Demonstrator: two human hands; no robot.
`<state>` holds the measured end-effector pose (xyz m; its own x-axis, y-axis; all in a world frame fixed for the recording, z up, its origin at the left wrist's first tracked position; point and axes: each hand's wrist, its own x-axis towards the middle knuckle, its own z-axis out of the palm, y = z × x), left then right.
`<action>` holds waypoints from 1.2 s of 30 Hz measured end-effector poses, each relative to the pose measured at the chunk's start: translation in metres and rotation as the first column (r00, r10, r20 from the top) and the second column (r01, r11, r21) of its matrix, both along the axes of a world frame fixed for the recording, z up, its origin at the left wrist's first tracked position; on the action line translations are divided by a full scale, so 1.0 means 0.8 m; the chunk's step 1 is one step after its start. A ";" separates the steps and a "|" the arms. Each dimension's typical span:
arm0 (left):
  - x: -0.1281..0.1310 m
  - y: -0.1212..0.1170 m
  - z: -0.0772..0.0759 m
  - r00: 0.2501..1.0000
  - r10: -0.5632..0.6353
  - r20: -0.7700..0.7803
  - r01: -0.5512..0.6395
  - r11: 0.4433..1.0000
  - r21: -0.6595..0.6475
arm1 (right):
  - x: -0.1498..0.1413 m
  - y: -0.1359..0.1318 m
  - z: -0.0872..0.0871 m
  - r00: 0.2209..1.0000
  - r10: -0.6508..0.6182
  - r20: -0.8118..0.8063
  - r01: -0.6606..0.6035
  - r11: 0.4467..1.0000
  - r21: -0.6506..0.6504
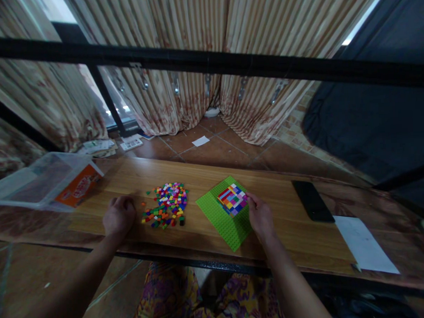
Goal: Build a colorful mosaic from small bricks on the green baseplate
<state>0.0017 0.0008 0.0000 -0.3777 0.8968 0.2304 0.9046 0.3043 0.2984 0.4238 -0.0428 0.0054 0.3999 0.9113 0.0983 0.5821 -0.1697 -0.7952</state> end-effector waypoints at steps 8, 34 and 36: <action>0.003 -0.002 0.005 1.000 -0.001 0.014 0.002 1.000 -0.005 | -0.021 -0.004 -0.001 0.998 -0.066 0.006 0.065 0.997 0.036; 0.004 -0.002 0.006 1.000 0.000 0.009 0.000 1.000 -0.008 | -0.016 0.007 0.022 0.965 -0.072 0.250 0.091 0.994 -0.067; 0.003 -0.003 0.005 1.000 -0.004 0.009 0.004 1.000 -0.009 | -0.018 0.007 0.019 0.965 -0.098 0.243 0.114 0.992 -0.049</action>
